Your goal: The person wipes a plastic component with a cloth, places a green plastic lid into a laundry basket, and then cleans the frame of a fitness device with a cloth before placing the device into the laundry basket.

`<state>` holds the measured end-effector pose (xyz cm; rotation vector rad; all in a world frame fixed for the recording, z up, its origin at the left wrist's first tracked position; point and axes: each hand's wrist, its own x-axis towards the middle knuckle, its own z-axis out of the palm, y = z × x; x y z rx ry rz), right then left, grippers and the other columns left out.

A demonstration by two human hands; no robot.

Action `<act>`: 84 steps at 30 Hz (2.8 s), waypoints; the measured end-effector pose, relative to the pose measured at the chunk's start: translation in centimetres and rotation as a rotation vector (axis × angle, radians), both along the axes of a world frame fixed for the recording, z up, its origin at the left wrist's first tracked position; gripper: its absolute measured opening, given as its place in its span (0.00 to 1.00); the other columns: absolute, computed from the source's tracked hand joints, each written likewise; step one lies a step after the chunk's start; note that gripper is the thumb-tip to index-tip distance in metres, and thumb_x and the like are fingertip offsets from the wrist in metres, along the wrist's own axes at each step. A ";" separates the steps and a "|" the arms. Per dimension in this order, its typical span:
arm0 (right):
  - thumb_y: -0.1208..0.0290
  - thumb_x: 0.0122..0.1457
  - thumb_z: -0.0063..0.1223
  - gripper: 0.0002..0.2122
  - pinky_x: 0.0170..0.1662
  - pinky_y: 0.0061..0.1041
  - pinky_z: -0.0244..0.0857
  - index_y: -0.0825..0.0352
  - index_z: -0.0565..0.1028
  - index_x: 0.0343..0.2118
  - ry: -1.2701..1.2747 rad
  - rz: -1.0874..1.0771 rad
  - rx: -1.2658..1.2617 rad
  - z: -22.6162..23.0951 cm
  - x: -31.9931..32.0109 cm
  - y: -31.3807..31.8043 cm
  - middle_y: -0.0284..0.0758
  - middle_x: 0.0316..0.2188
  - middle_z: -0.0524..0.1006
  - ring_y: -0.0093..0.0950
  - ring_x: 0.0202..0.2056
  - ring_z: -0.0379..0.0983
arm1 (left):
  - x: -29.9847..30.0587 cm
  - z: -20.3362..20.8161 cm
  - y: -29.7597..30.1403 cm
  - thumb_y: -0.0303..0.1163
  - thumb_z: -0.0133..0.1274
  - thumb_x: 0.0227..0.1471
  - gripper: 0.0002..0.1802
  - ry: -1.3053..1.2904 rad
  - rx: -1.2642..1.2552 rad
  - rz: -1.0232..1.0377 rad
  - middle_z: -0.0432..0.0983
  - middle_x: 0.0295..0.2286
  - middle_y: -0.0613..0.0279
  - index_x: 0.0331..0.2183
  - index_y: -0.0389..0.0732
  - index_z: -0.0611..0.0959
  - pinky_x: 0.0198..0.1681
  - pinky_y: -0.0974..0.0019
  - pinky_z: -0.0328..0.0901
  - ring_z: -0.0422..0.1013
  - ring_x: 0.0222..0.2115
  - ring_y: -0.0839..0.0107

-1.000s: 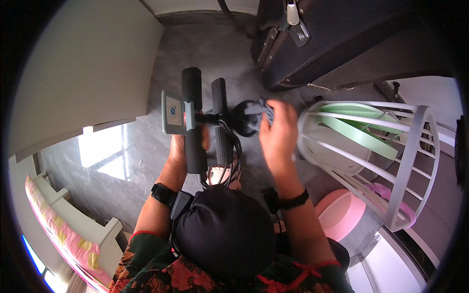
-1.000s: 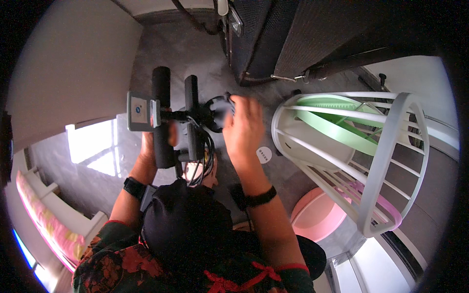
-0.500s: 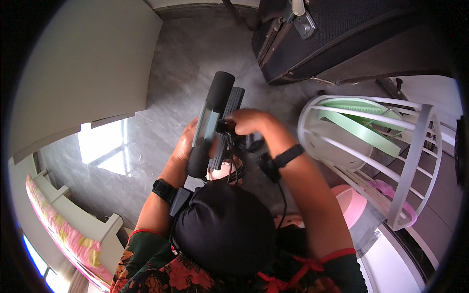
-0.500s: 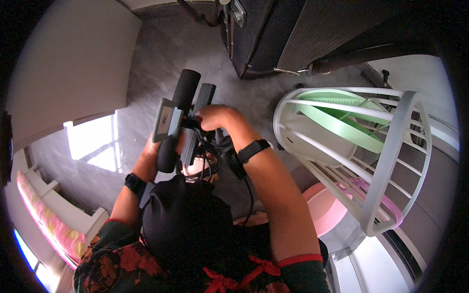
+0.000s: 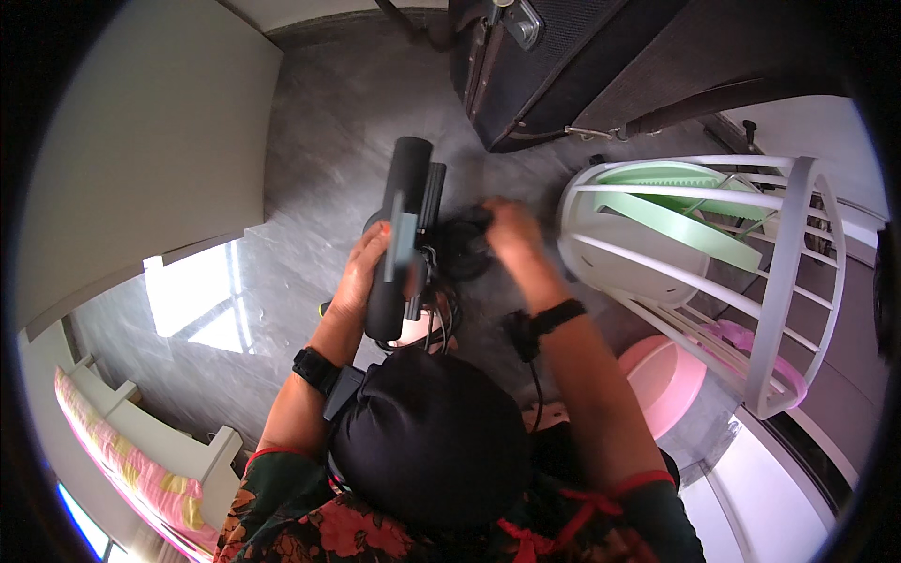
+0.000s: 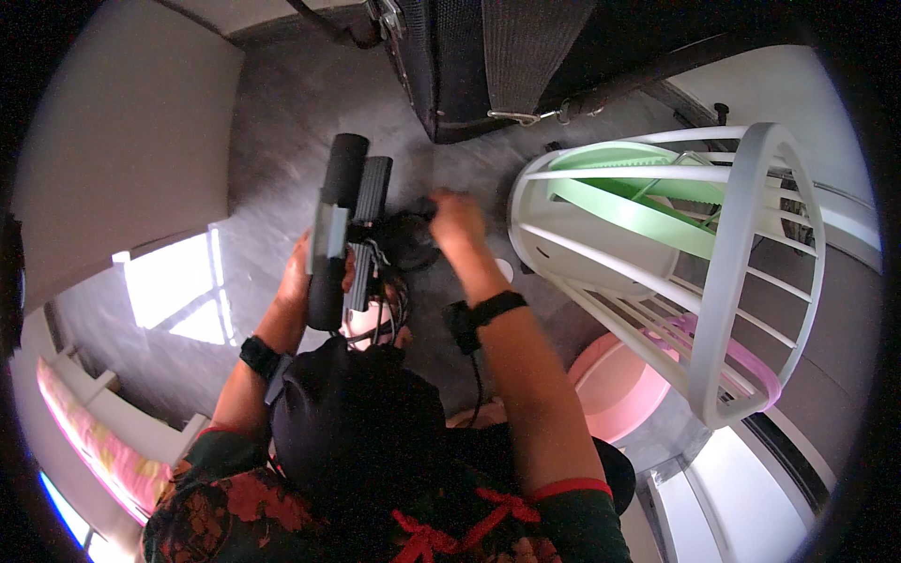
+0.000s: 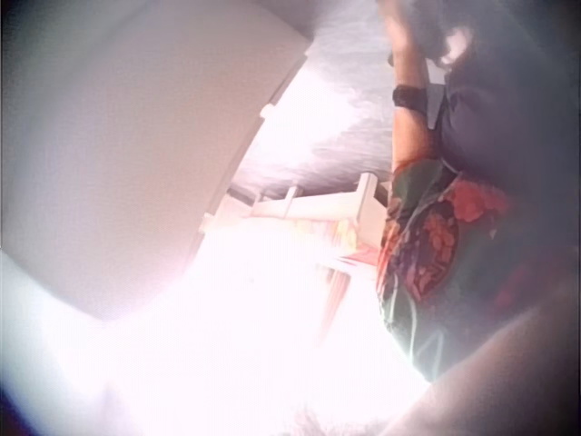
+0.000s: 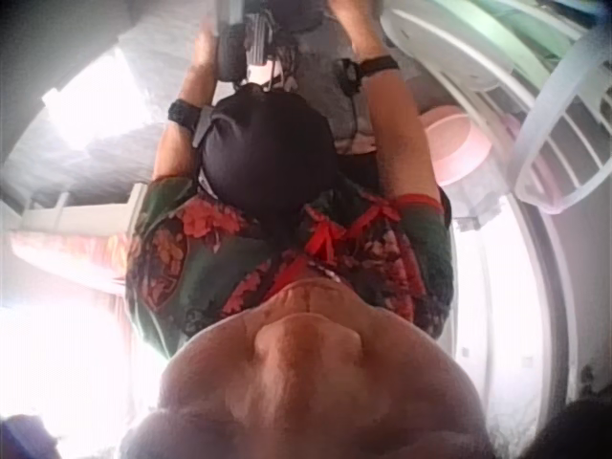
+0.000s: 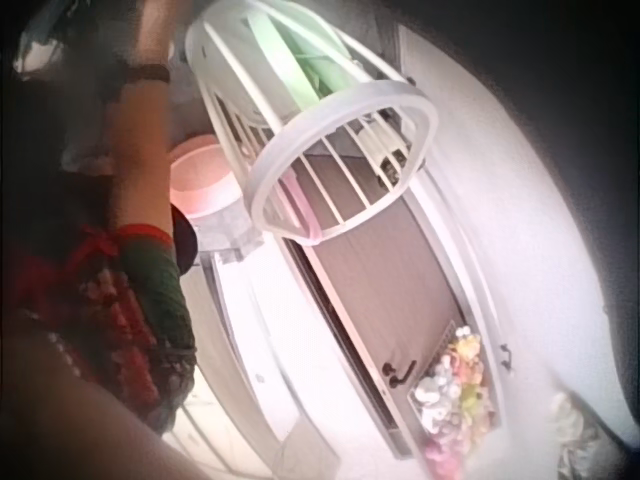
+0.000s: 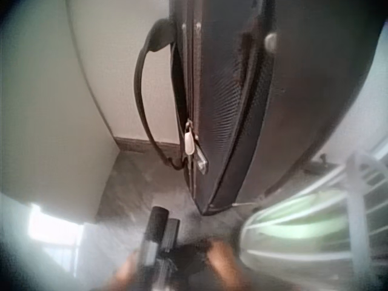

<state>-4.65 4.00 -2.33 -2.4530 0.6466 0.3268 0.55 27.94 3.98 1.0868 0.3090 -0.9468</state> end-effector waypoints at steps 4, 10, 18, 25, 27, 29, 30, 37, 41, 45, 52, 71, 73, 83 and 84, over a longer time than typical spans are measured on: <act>0.76 0.48 0.54 0.17 0.42 0.33 0.69 0.62 0.76 0.44 -0.118 -0.186 0.117 -0.4 -1.9 -4.1 0.43 0.35 0.79 0.43 0.37 0.76 | 0.6 -1.4 1.6 0.51 0.46 0.55 0.27 0.213 -0.185 0.087 0.69 0.23 0.54 0.45 0.38 0.72 0.21 0.65 0.64 0.67 0.17 0.64; 0.75 0.50 0.54 0.15 0.43 0.31 0.68 0.64 0.76 0.44 -0.115 0.007 0.709 2.3 1.6 -0.9 0.40 0.38 0.79 0.37 0.42 0.75 | 0.7 -0.1 2.5 0.56 0.48 0.53 0.30 0.062 -0.180 0.073 0.68 0.24 0.55 0.49 0.45 0.70 0.20 0.67 0.63 0.66 0.17 0.67; 0.77 0.51 0.53 0.16 0.47 0.38 0.65 0.63 0.73 0.46 -0.632 0.083 0.105 2.6 0.7 3.4 0.41 0.43 0.75 0.44 0.45 0.68 | 1.6 -0.8 2.8 0.58 0.41 0.57 0.28 0.045 -0.293 0.254 0.65 0.24 0.59 0.34 0.39 0.72 0.20 0.67 0.58 0.61 0.17 0.68; 0.87 0.50 0.51 0.26 0.51 0.41 0.61 0.65 0.66 0.55 -0.711 -0.195 0.107 2.0 -3.3 8.7 0.49 0.51 0.67 0.51 0.47 0.65 | 1.6 -1.9 2.4 0.55 0.45 0.56 0.24 0.050 -0.308 0.307 0.66 0.22 0.60 0.42 0.45 0.73 0.20 0.67 0.59 0.62 0.16 0.68; 0.86 0.50 0.50 0.23 0.48 0.40 0.64 0.65 0.70 0.52 -0.787 -0.222 0.145 0.5 -4.4 9.0 0.47 0.48 0.71 0.49 0.47 0.67 | 1.7 -2.6 2.5 0.55 0.45 0.56 0.24 0.099 -0.349 0.306 0.65 0.22 0.61 0.39 0.43 0.72 0.21 0.67 0.58 0.62 0.17 0.69; 0.85 0.50 0.50 0.21 0.46 0.40 0.65 0.65 0.72 0.49 -0.732 -0.093 0.259 -0.5 -6.1 9.5 0.46 0.45 0.73 0.47 0.45 0.69 | 2.0 -3.3 4.1 0.51 0.43 0.56 0.22 0.076 -0.381 0.315 0.63 0.21 0.62 0.37 0.42 0.72 0.22 0.68 0.57 0.60 0.18 0.71; 0.83 0.49 0.50 0.19 0.43 0.40 0.67 0.65 0.74 0.47 -0.671 0.039 0.366 -0.5 -6.6 9.6 0.45 0.42 0.75 0.46 0.42 0.71 | 2.2 -3.5 5.0 0.48 0.42 0.56 0.21 0.067 -0.527 0.348 0.62 0.21 0.62 0.39 0.40 0.72 0.22 0.69 0.56 0.59 0.17 0.72; 0.78 0.47 0.48 0.11 0.36 0.39 0.68 0.63 0.76 0.35 -0.410 -0.113 0.603 1.6 -4.9 7.7 0.43 0.31 0.78 0.45 0.32 0.74 | 0.8 1.8 6.9 0.30 0.37 0.60 0.16 0.258 -0.927 0.502 0.60 0.18 0.63 0.47 0.34 0.69 0.15 0.74 0.58 0.60 0.13 0.76; 0.69 0.48 0.48 0.09 0.34 0.41 0.67 0.66 0.75 0.31 -0.429 0.113 0.451 5.6 -2.5 8.0 0.44 0.26 0.77 0.45 0.30 0.74 | -0.5 3.8 5.5 0.26 0.36 0.61 0.10 0.293 -1.091 0.490 0.61 0.15 0.63 0.43 0.37 0.69 0.10 0.76 0.60 0.62 0.10 0.76; 0.67 0.46 0.50 0.10 0.33 0.43 0.68 0.67 0.75 0.28 -0.572 0.016 0.473 9.8 -1.7 8.1 0.44 0.25 0.77 0.46 0.29 0.74 | 0.9 5.1 4.3 0.25 0.37 0.61 0.11 0.068 -1.084 0.235 0.62 0.14 0.63 0.46 0.39 0.66 0.08 0.76 0.63 0.63 0.08 0.77; 0.70 0.44 0.54 0.07 0.35 0.35 0.69 0.66 0.73 0.26 -0.780 0.129 0.306 13.8 -1.8 6.1 0.36 0.27 0.75 0.37 0.33 0.74 | 2.9 4.0 10.9 0.45 0.65 0.42 0.28 -0.266 -0.377 -0.008 0.66 0.23 0.68 0.42 0.47 0.72 0.30 0.65 0.61 0.64 0.22 0.73; 0.75 0.41 0.55 0.06 0.32 0.31 0.66 0.64 0.71 0.24 -1.011 0.165 0.256 13.9 -3.0 5.8 0.33 0.24 0.71 0.34 0.30 0.70 | 4.3 2.5 13.9 0.70 0.44 0.48 0.42 -0.203 0.078 0.168 0.74 0.33 0.59 0.47 0.40 0.74 0.29 0.67 0.63 0.68 0.26 0.67; 0.75 0.40 0.56 0.06 0.32 0.31 0.66 0.63 0.70 0.24 -1.029 0.179 0.250 13.9 -3.3 5.6 0.33 0.24 0.71 0.34 0.30 0.70 | 5.3 1.9 15.7 0.75 0.42 0.46 0.41 -0.209 0.023 -0.003 0.73 0.21 0.64 0.31 0.42 0.76 0.31 0.72 0.61 0.66 0.21 0.73; 0.80 0.48 0.48 0.07 0.32 0.36 0.66 0.68 0.72 0.32 -1.232 -0.357 0.478 18.6 -2.7 0.4 0.40 0.26 0.74 0.39 0.29 0.73 | 2.8 3.3 10.3 0.61 0.46 0.54 0.32 -0.443 -0.202 -0.055 0.59 0.22 0.70 0.45 0.42 0.70 0.31 0.72 0.55 0.57 0.23 0.78; 0.79 0.50 0.49 0.07 0.33 0.35 0.66 0.68 0.72 0.34 -1.269 -0.311 0.549 19.1 -2.2 1.5 0.40 0.29 0.73 0.39 0.30 0.72 | 2.8 3.1 10.3 0.58 0.53 0.49 0.31 -0.429 -0.183 -0.009 0.66 0.28 0.67 0.43 0.42 0.72 0.27 0.72 0.55 0.59 0.21 0.77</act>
